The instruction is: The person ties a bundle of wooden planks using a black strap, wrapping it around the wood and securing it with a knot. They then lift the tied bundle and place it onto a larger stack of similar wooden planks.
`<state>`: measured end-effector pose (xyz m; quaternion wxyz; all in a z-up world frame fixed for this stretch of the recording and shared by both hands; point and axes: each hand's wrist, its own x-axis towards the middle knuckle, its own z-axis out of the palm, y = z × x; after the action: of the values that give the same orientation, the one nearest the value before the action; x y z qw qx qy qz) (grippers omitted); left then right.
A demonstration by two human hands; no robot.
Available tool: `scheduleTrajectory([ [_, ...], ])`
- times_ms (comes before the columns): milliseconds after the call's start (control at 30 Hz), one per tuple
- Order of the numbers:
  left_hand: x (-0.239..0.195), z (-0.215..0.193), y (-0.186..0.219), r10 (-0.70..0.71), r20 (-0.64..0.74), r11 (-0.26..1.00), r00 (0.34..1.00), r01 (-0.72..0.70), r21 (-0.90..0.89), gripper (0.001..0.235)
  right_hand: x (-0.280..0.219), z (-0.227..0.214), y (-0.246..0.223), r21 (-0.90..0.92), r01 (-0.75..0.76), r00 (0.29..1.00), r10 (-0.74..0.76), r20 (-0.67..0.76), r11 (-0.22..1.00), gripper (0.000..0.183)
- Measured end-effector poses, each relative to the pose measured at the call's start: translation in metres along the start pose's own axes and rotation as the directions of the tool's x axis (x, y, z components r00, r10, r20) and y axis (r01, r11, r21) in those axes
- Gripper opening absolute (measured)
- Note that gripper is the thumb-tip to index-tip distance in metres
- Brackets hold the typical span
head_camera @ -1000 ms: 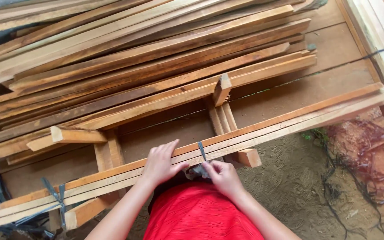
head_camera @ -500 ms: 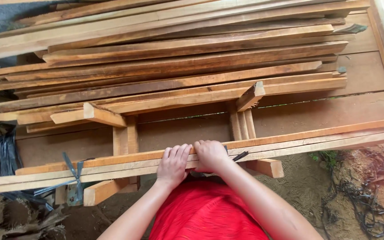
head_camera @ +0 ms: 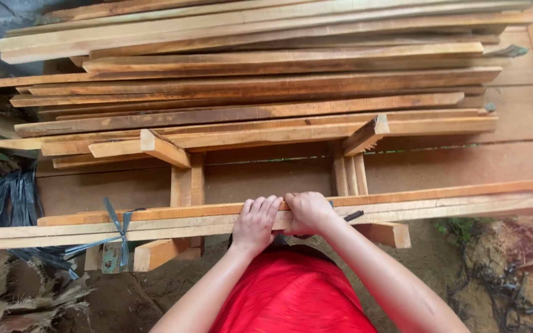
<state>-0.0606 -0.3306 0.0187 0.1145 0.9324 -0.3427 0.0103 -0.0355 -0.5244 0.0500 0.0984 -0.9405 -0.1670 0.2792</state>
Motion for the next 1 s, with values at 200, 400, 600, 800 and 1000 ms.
scheduleTrajectory([
  [200,0.001,-0.03,-0.006,-0.099,0.102,0.941,0.99,0.127,-0.315,0.087,-0.004,-0.028,-0.012,0.08,0.014,0.998,-0.019,0.054,0.997,0.093],
  [400,-0.041,-0.126,-0.054,-0.503,-0.027,0.664,0.864,0.366,-0.651,0.051,0.041,-0.03,-0.061,0.427,0.063,0.997,-0.071,0.003,0.902,0.074],
  [600,-0.117,-0.157,-0.135,-0.811,-0.489,0.584,0.32,0.399,-0.707,0.057,0.111,-0.034,-0.186,0.607,0.387,0.918,-0.351,-0.184,0.694,0.064],
  [800,-0.168,-0.104,-0.224,-0.928,0.131,-0.239,-0.35,0.285,-0.928,0.093,0.201,-0.007,-0.273,0.577,0.44,0.881,-0.455,-0.13,0.688,0.078],
  [1000,-0.192,-0.069,-0.263,-0.725,0.688,-0.621,-0.024,-0.408,-0.669,0.079,0.283,0.03,-0.322,0.771,0.177,0.885,-0.441,0.147,0.612,0.1],
])
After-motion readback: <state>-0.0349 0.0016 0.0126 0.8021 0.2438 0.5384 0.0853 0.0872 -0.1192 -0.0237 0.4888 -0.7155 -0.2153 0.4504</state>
